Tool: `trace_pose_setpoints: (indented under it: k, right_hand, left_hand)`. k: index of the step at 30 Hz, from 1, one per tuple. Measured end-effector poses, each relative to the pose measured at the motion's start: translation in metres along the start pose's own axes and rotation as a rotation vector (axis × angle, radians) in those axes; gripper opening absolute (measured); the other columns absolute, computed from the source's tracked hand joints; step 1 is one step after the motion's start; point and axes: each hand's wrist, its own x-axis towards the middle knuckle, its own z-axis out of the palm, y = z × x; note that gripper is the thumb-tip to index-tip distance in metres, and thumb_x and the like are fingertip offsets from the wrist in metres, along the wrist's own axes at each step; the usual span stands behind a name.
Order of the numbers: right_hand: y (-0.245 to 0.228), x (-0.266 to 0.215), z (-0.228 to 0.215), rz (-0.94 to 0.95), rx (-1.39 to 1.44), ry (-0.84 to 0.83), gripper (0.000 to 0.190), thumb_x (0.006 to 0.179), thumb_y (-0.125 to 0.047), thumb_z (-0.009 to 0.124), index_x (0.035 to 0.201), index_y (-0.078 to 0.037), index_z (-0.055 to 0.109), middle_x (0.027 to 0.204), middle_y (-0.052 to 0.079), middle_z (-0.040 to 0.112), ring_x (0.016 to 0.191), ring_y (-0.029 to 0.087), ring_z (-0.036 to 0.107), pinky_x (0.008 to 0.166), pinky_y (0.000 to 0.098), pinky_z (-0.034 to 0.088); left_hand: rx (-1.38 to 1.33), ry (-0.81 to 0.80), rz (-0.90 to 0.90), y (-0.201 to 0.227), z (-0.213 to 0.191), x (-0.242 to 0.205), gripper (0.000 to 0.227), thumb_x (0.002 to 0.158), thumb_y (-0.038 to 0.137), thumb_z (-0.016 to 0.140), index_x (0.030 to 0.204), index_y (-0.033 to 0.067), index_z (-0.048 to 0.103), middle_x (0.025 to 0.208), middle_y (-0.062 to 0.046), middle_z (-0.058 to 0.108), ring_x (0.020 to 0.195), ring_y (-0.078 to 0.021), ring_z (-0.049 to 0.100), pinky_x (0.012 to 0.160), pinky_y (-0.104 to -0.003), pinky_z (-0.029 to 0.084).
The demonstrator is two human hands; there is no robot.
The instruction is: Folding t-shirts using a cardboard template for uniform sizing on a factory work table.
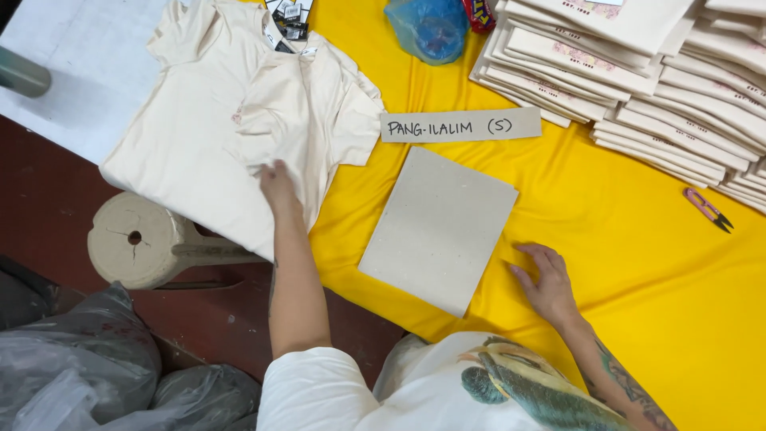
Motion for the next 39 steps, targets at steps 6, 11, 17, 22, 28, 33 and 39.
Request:
trace_pose_setpoints:
  k: [6, 11, 17, 22, 28, 33, 39]
  right_hand:
    - [0.027, 0.002, 0.014, -0.118, 0.206, 0.051, 0.035, 0.097, -0.024, 0.068, 0.13, -0.011, 0.067, 0.131, 0.014, 0.059, 0.113, 0.03, 0.064, 0.102, 0.0406, 0.053]
    - [-0.038, -0.031, -0.02, -0.358, 0.418, 0.102, 0.027, 0.1, -0.018, 0.063, 0.124, -0.008, 0.068, 0.124, 0.01, 0.063, 0.102, 0.02, 0.069, 0.098, 0.0297, 0.056]
    - [-0.112, -0.121, -0.097, -0.709, 0.614, 0.042, 0.092, 0.081, -0.035, 0.087, 0.153, -0.007, 0.037, 0.157, 0.018, 0.036, 0.134, 0.03, 0.06, 0.119, 0.0423, 0.047]
    - [-0.079, -0.23, -0.127, -1.086, 0.578, -0.122, 0.017, 0.1, -0.023, 0.069, 0.108, -0.01, 0.062, 0.15, 0.007, 0.053, 0.155, 0.04, 0.038, 0.13, 0.0621, 0.029]
    - [0.044, -0.386, -0.174, -0.746, 0.624, 0.281, 0.022, 0.089, -0.026, 0.076, 0.099, -0.007, 0.068, 0.088, 0.006, 0.068, 0.073, 0.019, 0.066, 0.064, 0.0332, 0.049]
    - [0.15, -0.468, -0.227, -0.463, 0.362, 0.634, 0.029, 0.083, -0.013, 0.077, 0.107, 0.002, 0.072, 0.101, 0.013, 0.075, 0.092, 0.024, 0.073, 0.079, 0.0356, 0.058]
    - [0.237, -0.528, -0.276, -0.329, 0.461, 0.819, 0.018, 0.101, -0.004, 0.079, 0.114, 0.001, 0.069, 0.119, 0.014, 0.07, 0.113, 0.024, 0.068, 0.103, 0.0369, 0.057]
  left_hand:
    - [-0.592, 0.269, 0.066, 0.133, -0.087, -0.024, 0.059, 0.104, 0.038, 0.045, 0.149, -0.0001, 0.043, 0.154, -0.025, 0.043, 0.149, -0.0388, 0.034, 0.122, -0.055, 0.023]
    - [-0.633, -0.098, 0.278, 0.216, -0.176, -0.127, 0.038, 0.102, 0.034, 0.064, 0.136, 0.0209, 0.055, 0.143, -0.011, 0.067, 0.127, -0.0272, 0.069, 0.107, -0.047, 0.056]
    - [-0.064, -0.664, 0.576, 0.169, -0.217, -0.295, 0.038, 0.098, 0.005, 0.064, 0.136, 0.0049, 0.061, 0.134, -0.015, 0.065, 0.121, -0.0197, 0.064, 0.115, -0.033, 0.049]
    - [0.11, -1.572, 1.138, 0.247, -0.22, -0.512, 0.031, 0.09, 0.002, 0.056, 0.118, 0.0016, 0.069, 0.1, -0.01, 0.079, 0.082, -0.0251, 0.08, 0.076, -0.032, 0.06]
    - [0.674, -1.253, 1.035, 0.175, -0.19, -0.647, 0.039, 0.083, 0.006, 0.062, 0.12, 0.0151, 0.06, 0.103, -0.004, 0.077, 0.094, -0.0293, 0.073, 0.081, -0.045, 0.053]
    - [0.564, -1.01, 1.072, 0.108, -0.167, -0.669, 0.033, 0.083, 0.0, 0.061, 0.112, 0.015, 0.062, 0.079, -0.003, 0.061, 0.074, -0.0272, 0.061, 0.068, -0.041, 0.047]
    - [0.487, -0.665, 1.216, 0.076, -0.156, -0.655, 0.024, 0.089, 0.008, 0.059, 0.11, 0.0147, 0.068, 0.097, -0.008, 0.056, 0.086, -0.0371, 0.06, 0.065, -0.056, 0.05]
